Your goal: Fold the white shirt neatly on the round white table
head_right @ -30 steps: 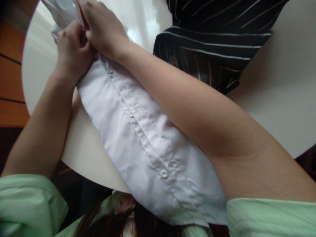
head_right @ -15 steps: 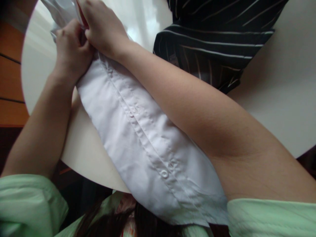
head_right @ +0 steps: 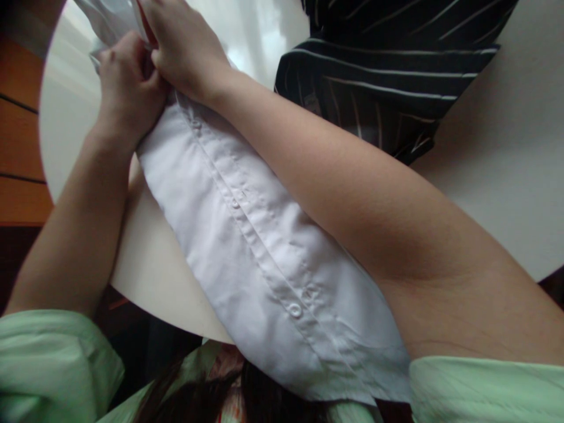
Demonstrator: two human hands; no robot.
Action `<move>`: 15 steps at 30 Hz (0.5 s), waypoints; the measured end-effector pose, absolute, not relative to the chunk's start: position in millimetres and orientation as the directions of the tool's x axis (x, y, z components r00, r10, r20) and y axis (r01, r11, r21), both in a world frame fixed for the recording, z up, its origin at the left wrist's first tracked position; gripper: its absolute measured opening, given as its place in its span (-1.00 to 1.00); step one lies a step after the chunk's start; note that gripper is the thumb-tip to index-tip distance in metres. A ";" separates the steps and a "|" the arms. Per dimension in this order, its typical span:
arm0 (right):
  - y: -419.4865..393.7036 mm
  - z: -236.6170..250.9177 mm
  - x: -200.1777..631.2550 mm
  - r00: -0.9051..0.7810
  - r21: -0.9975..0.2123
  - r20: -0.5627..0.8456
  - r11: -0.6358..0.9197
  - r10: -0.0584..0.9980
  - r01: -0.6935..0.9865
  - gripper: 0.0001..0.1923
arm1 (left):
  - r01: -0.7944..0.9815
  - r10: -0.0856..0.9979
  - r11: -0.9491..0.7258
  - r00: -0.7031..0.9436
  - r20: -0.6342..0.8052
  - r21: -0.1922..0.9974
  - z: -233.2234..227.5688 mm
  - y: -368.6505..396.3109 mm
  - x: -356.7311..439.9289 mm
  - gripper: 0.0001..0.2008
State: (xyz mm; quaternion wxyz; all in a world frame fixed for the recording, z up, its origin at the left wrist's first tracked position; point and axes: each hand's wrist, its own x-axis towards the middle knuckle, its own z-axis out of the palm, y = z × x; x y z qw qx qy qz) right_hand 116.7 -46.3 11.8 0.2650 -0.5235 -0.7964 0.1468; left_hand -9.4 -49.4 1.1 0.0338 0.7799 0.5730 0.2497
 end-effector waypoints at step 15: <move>-45.4 12.7 117.0 -0.322 -0.500 0.265 0.415 0.909 0.760 -0.70 | 0.869 0.904 -0.351 0.217 0.368 0.348 0.1 -48.7 -10.9 -0.79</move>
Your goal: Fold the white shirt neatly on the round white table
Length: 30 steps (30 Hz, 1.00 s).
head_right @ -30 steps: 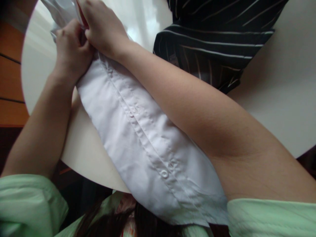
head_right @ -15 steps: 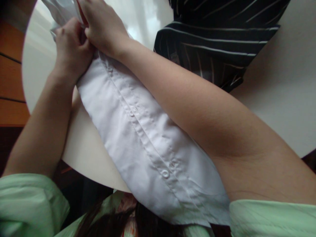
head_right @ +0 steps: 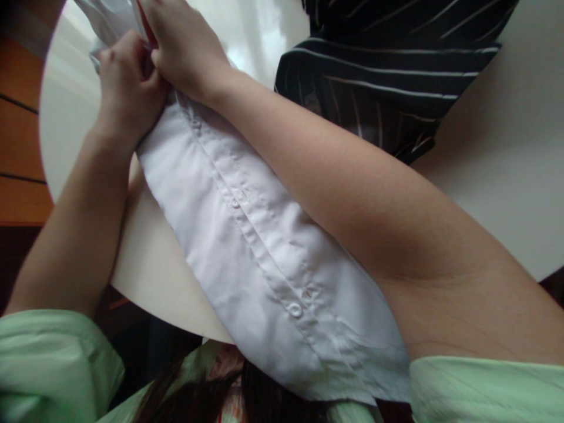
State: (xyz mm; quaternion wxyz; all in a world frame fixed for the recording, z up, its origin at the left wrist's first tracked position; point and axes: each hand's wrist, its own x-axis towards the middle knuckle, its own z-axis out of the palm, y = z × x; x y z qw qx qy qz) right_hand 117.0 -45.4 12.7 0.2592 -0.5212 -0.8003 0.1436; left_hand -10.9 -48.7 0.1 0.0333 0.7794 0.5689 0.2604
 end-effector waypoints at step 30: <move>-46.0 10.3 115.7 -0.309 -0.537 0.281 0.415 0.909 0.734 -0.65 | 0.897 0.924 -0.307 0.201 0.324 0.318 1.5 -50.2 -7.7 -0.77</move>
